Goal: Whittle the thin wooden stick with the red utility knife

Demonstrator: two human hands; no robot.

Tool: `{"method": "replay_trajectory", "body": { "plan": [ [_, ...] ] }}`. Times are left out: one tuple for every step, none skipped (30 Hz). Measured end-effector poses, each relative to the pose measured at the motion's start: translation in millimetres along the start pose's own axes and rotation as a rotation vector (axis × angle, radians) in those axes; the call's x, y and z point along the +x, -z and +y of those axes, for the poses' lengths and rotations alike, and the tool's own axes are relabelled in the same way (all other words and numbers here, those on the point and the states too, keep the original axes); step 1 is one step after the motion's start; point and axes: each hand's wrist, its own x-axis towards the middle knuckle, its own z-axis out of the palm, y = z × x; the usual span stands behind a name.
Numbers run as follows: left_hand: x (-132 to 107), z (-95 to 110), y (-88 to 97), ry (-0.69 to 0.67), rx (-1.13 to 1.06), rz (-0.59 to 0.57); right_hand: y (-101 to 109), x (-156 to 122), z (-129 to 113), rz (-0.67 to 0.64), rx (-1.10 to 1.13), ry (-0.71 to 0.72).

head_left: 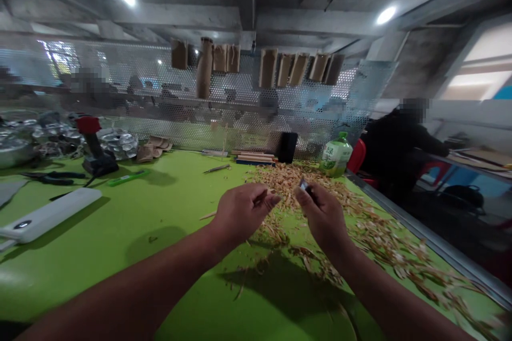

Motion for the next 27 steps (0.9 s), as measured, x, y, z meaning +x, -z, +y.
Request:
{"method": "replay_trajectory", "body": {
  "plan": [
    [0.7,-0.6,-0.3,-0.041,-0.009,0.004,-0.5,2.5,1.5,-0.008,0.074,-0.043],
    [1.4,-1.6,-1.0,-0.077,-0.025,0.009,-1.7,4.4,3.1,-0.027,0.152,-0.089],
    [2.2,-3.0,-2.2,-0.104,-0.046,0.016,-3.5,5.6,4.6,-0.052,0.232,-0.132],
    [3.1,-4.9,-3.8,-0.121,-0.066,0.024,-5.5,6.0,6.0,-0.081,0.303,-0.164],
    [3.9,-7.0,-5.7,-0.130,-0.079,0.033,-7.6,5.7,7.1,-0.110,0.362,-0.179],
    [4.6,-9.4,-7.7,-0.133,-0.082,0.043,-9.5,4.8,7.7,-0.135,0.407,-0.178],
    [5.3,-11.7,-9.7,-0.136,-0.079,0.051,-11.1,3.5,7.8,-0.159,0.435,-0.163],
    [5.7,-13.9,-11.6,-0.142,-0.073,0.062,-12.4,1.9,7.5,-0.180,0.449,-0.143],
    [5.8,-15.8,-13.2,-0.152,-0.065,0.071,-13.3,0.2,6.8,-0.194,0.454,-0.121],
    [5.6,-17.2,-14.6,-0.166,-0.056,0.077,-14.0,-1.5,5.6,-0.205,0.454,-0.104],
    [5.0,-18.1,-15.7,-0.181,-0.049,0.081,-14.4,-3.0,4.1,-0.217,0.454,-0.092],
    [4.0,-18.7,-16.7,-0.193,-0.044,0.076,-14.7,-4.2,2.3,-0.229,0.452,-0.085],
    [2.7,-18.8,-17.5,-0.198,-0.039,0.066,-14.9,-5.2,0.2,-0.236,0.448,-0.084],
    [1.3,-18.8,-18.3,-0.196,-0.037,0.054,-15.1,-5.9,-2.0,-0.237,0.442,-0.087],
    [-0.3,-18.8,-19.1,-0.193,-0.041,0.046,-15.2,-6.3,-4.4,-0.235,0.435,-0.090],
    [-1.8,-18.8,-19.9,-0.197,-0.051,0.045,-15.3,-6.7,-6.7,-0.230,0.427,-0.091],
    [-3.2,-19.0,-20.7,-0.207,-0.069,0.050,-15.5,-7.0,-8.7,-0.219,0.419,-0.088],
    [-4.3,-19.4,-21.4,-0.223,-0.091,0.060,-15.5,-7.3,-10.4,-0.207,0.408,-0.080],
    [-5.3,-20.1,-22.1,-0.239,-0.114,0.072,-15.5,-7.6,-11.5,-0.199,0.396,-0.070],
    [-5.9,-21.0,-22.6,-0.252,-0.132,0.077,-15.5,-7.9,-11.8,-0.195,0.384,-0.060],
    [-6.3,-22.0,-22.9,-0.257,-0.140,0.078,-15.2,-8.0,-11.4,-0.192,0.374,-0.058],
    [-6.5,-23.2,-23.1,-0.252,-0.134,0.073,-14.8,-7.8,-10.2,-0.188,0.372,-0.064],
    [-6.4,-24.4,-23.1,-0.240,-0.114,0.065,-14.2,-7.1,-8.2,-0.183,0.381,-0.079],
    [-6.2,-25.5,-23.0,-0.222,-0.083,0.055,-13.3,-5.5,-5.7,-0.173,0.407,-0.098],
    [-5.7,-26.4,-22.7,-0.198,-0.049,0.038,-12.1,-3.2,-2.7,-0.157,0.446,-0.124],
    [-5.2,-27.1,-22.4,-0.170,-0.016,0.016,-10.6,-0.1,0.6,-0.137,0.494,-0.153],
    [-4.6,-27.5,-22.0,-0.137,0.013,-0.012,-8.9,3.6,3.9,-0.120,0.547,-0.183]
  ]
}}
